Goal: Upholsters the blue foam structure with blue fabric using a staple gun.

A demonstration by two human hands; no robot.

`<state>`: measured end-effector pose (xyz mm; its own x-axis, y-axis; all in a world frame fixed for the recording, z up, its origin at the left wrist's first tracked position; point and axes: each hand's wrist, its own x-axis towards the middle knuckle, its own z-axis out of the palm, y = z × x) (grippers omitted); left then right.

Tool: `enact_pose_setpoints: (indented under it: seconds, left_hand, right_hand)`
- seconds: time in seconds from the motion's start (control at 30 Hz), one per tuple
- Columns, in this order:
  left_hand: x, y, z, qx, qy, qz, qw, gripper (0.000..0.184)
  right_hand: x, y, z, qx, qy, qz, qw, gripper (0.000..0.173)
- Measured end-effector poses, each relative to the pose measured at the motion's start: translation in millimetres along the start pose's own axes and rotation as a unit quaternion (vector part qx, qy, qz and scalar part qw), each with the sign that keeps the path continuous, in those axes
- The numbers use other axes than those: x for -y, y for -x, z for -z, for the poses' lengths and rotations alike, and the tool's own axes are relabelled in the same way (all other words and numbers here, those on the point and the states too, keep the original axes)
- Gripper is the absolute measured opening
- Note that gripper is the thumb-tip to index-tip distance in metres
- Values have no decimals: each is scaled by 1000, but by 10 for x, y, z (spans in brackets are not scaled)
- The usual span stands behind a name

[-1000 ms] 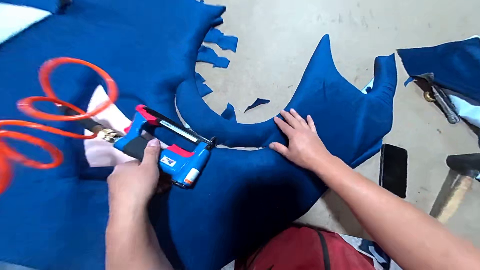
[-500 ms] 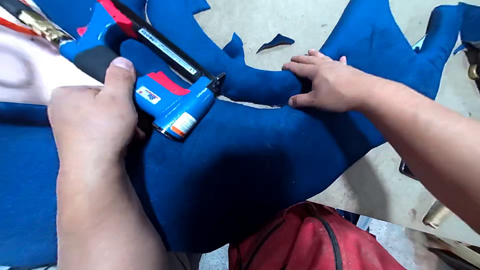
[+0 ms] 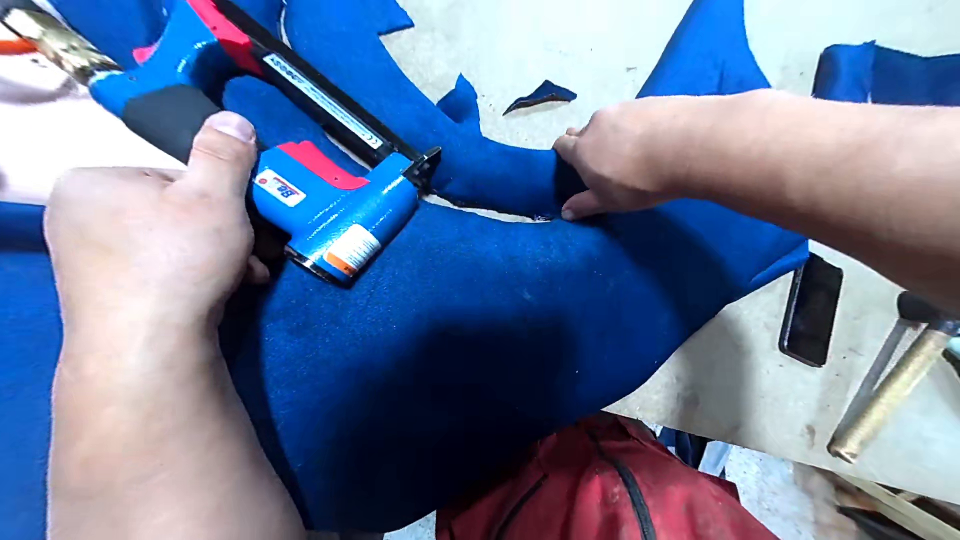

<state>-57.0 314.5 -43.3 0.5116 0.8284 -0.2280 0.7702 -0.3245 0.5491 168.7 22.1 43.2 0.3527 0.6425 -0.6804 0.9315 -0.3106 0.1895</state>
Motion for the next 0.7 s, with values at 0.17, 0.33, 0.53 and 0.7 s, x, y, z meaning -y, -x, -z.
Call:
enact_pose_setpoints:
  seconds: [0.17,0.33,0.53,0.7]
  left_hand:
    - [232,169,67,-40,-13,-105,994,71]
    - [-860,1595,-337,-20,-64,-409,910,32]
    - [-1069,1657,-946,80,-103,-498,857,35]
    - [-1176,1598,-1030,74,-122,-481,865,39]
  right_hand:
    - [38,48,-214,-51,-62,-40,996,76]
    - [67,124,-400,-133,-151,-54,978,78]
    - [275,465,-1278,-495,-184,25,849,24]
    - [130,467,-1187,-424,-146,104,888,34]
